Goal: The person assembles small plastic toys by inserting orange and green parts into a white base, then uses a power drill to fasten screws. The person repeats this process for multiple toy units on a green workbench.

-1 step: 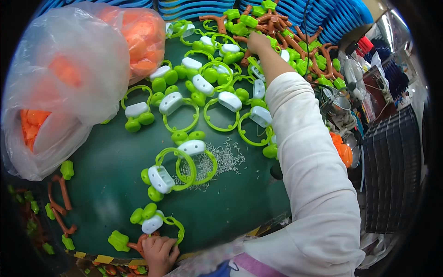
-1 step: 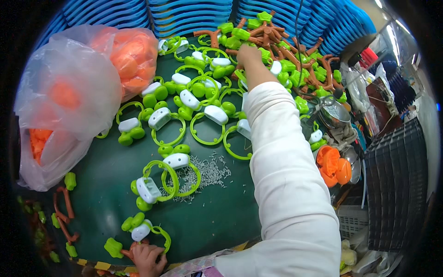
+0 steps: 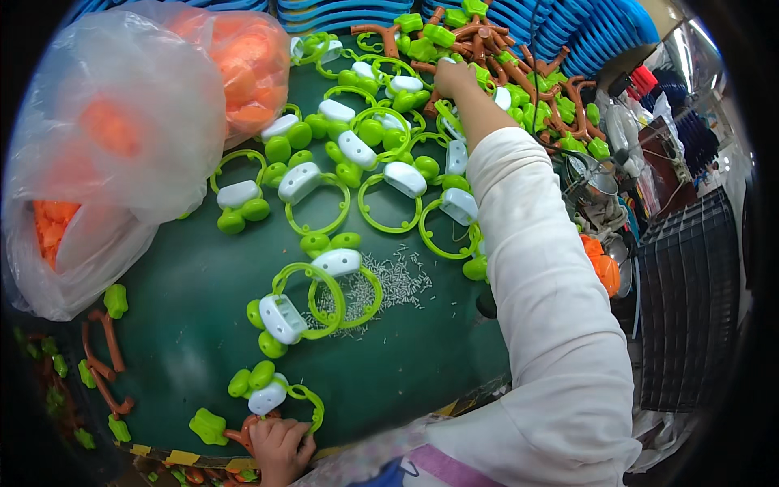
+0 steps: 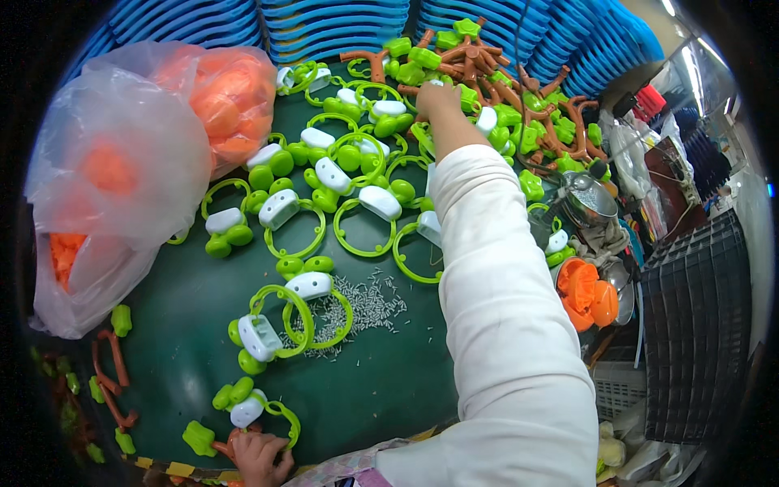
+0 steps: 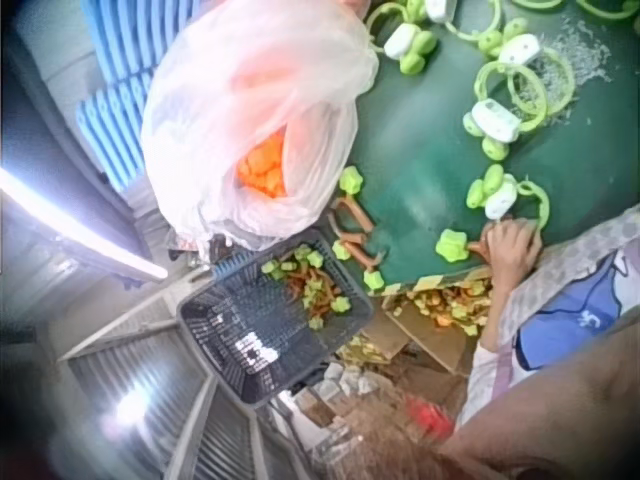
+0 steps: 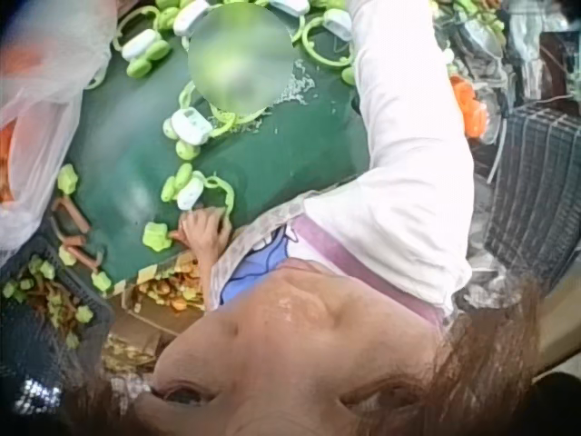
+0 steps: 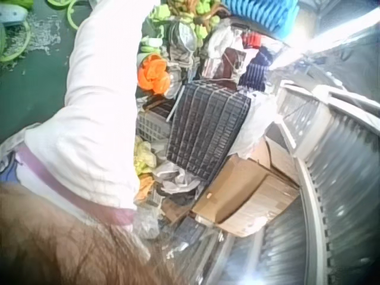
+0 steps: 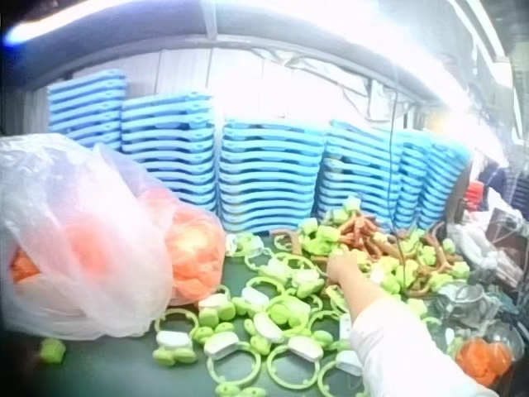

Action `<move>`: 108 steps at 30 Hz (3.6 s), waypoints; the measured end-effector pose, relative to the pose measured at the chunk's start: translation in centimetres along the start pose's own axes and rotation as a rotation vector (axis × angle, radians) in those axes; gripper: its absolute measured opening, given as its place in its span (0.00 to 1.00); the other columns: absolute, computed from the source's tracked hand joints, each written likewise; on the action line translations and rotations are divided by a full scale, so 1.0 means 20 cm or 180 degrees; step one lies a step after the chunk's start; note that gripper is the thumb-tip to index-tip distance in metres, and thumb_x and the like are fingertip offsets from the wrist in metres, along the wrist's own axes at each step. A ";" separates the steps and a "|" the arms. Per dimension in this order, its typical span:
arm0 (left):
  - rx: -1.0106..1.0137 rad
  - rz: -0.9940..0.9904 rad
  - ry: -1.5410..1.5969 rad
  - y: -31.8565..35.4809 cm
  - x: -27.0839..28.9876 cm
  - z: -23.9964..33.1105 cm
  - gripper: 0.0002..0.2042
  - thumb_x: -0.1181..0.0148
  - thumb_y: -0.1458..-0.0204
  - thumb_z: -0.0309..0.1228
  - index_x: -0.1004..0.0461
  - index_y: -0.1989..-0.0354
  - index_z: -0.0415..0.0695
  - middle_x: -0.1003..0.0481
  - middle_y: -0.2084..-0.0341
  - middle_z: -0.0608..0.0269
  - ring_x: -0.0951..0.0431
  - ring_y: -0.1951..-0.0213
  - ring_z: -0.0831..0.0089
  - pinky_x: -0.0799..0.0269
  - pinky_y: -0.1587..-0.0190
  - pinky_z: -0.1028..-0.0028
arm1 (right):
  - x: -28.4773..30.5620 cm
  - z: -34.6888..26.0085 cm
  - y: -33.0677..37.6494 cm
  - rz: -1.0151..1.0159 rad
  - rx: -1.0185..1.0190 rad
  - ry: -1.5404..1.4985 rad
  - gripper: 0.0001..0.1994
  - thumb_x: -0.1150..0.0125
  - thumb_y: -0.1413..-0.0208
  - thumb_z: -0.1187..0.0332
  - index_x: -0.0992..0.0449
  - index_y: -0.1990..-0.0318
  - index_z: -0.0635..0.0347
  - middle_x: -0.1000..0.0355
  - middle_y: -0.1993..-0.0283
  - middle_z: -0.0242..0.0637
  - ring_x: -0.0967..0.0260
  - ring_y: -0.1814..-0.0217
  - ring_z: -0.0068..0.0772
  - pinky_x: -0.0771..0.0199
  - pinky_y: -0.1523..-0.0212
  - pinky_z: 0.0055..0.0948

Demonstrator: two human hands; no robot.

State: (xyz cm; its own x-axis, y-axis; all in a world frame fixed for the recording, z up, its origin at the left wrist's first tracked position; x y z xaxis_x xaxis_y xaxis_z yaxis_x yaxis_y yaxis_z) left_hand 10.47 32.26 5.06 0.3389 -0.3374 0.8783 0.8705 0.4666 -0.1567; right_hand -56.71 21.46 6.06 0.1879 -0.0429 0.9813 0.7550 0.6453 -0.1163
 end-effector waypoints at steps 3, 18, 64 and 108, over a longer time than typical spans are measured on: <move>-0.0036 0.0012 0.0015 0.00 0.00 0.00 0.13 0.31 0.59 0.27 0.20 0.62 0.47 0.23 0.65 0.61 0.25 0.59 0.57 0.35 0.50 0.55 | -0.06 -0.04 0.00 0.0442 -0.0061 0.0177 0.17 0.45 0.38 0.59 0.24 0.47 0.58 0.23 0.47 0.50 0.27 0.42 0.53 0.46 0.31 0.54; -0.0129 0.0739 0.0293 0.15 0.11 -0.03 0.26 0.22 0.63 0.43 0.23 0.58 0.42 0.25 0.64 0.55 0.25 0.56 0.52 0.34 0.44 0.55 | 1.24 -1.15 1.73 0.1275 0.4024 -0.2462 0.11 0.33 0.45 0.70 0.22 0.54 0.55 0.22 0.66 0.40 0.24 0.68 0.42 0.25 0.67 0.37; -0.0968 0.0408 -0.0307 0.19 0.02 0.10 0.06 0.40 0.52 0.27 0.24 0.65 0.43 0.25 0.67 0.65 0.24 0.59 0.65 0.32 0.42 0.57 | 0.47 -1.20 2.66 0.0269 0.3743 -0.2041 0.10 0.36 0.43 0.65 0.23 0.56 0.55 0.30 0.68 0.33 0.30 0.59 0.38 0.34 0.50 0.39; 0.0917 0.1127 -0.1833 -1.00 0.94 -1.31 0.25 0.41 0.43 0.48 0.25 0.48 0.38 0.22 0.56 0.42 0.24 0.49 0.47 0.28 0.46 0.55 | 1.16 -2.01 1.68 0.2046 0.3752 -0.2389 0.24 0.30 0.50 0.69 0.27 0.43 0.57 0.30 0.41 0.42 0.33 0.40 0.49 0.31 0.40 0.40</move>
State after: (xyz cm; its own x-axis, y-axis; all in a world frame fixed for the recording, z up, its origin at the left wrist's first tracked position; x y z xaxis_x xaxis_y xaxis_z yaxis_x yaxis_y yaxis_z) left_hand 8.84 -4.89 12.84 0.2721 0.3195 0.9077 0.5885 0.6911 -0.4197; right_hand -1.67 11.47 18.76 -0.3460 0.6187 0.7054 -0.3051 0.6368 -0.7081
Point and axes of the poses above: each hand's wrist, its own y-axis away from the middle knuckle, its own x-axis out of the back of the hand, z = x × y, the point moved 10 cm from there along -y, towards the middle knuckle
